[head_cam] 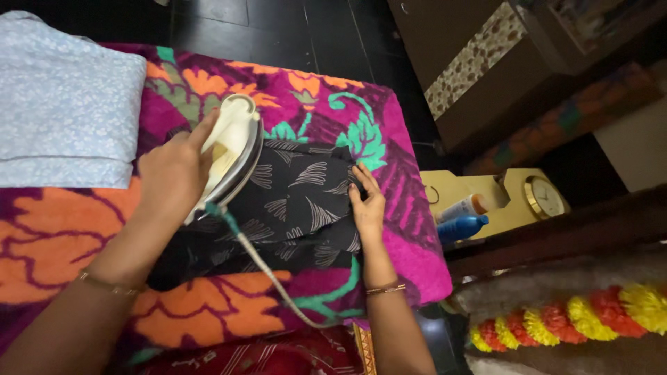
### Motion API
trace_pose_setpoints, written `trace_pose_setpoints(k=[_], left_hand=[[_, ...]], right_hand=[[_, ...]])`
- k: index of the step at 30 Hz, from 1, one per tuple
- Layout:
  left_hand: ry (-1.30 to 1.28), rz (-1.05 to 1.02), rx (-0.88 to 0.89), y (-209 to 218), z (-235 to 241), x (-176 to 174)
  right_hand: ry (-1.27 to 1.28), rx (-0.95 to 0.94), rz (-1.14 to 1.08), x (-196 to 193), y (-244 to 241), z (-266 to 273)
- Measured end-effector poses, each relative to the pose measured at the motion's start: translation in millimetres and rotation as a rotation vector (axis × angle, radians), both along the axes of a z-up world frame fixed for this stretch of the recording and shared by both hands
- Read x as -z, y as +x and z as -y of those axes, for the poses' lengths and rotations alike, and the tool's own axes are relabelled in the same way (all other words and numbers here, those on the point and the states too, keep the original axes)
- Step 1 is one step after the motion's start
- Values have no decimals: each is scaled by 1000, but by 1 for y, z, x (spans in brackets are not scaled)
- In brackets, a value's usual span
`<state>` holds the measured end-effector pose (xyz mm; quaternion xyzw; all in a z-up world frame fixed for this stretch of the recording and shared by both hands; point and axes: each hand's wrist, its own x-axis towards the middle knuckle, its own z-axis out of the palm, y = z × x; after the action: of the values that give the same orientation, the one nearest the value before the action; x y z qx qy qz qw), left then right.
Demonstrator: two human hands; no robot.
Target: The person irons a dark patterned shirt and a light-colored t-shirt on an ironing surface covered with a colorful floral blanket, smoothing out wrinkles with an iron and then folding the items.
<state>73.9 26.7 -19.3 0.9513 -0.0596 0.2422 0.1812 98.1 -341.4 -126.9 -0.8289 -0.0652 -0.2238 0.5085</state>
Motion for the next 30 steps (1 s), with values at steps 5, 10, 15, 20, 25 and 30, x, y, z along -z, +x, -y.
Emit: trace_pose_setpoints(k=[5,10,15,20,25,30], left_hand=[[-6,-5,49,6,0,0],[6,-106,34,-56,-27,-13],[-82,-180,-23,-83,-42,-22],[-35,-40,-4,-50,-36,-10],[43,82,1,1,-15,3],[9,-4,76,2,-8,-5]], right_hand=[[-3,-1,33,2,-4,1],[-14,-8,13,1,-6,3],[19,-38,-12,0,-4,6],[59,-44,-33,-1,-1,5],[10,-6,-22,2,1,5],[2,1,8,5,-2,5]])
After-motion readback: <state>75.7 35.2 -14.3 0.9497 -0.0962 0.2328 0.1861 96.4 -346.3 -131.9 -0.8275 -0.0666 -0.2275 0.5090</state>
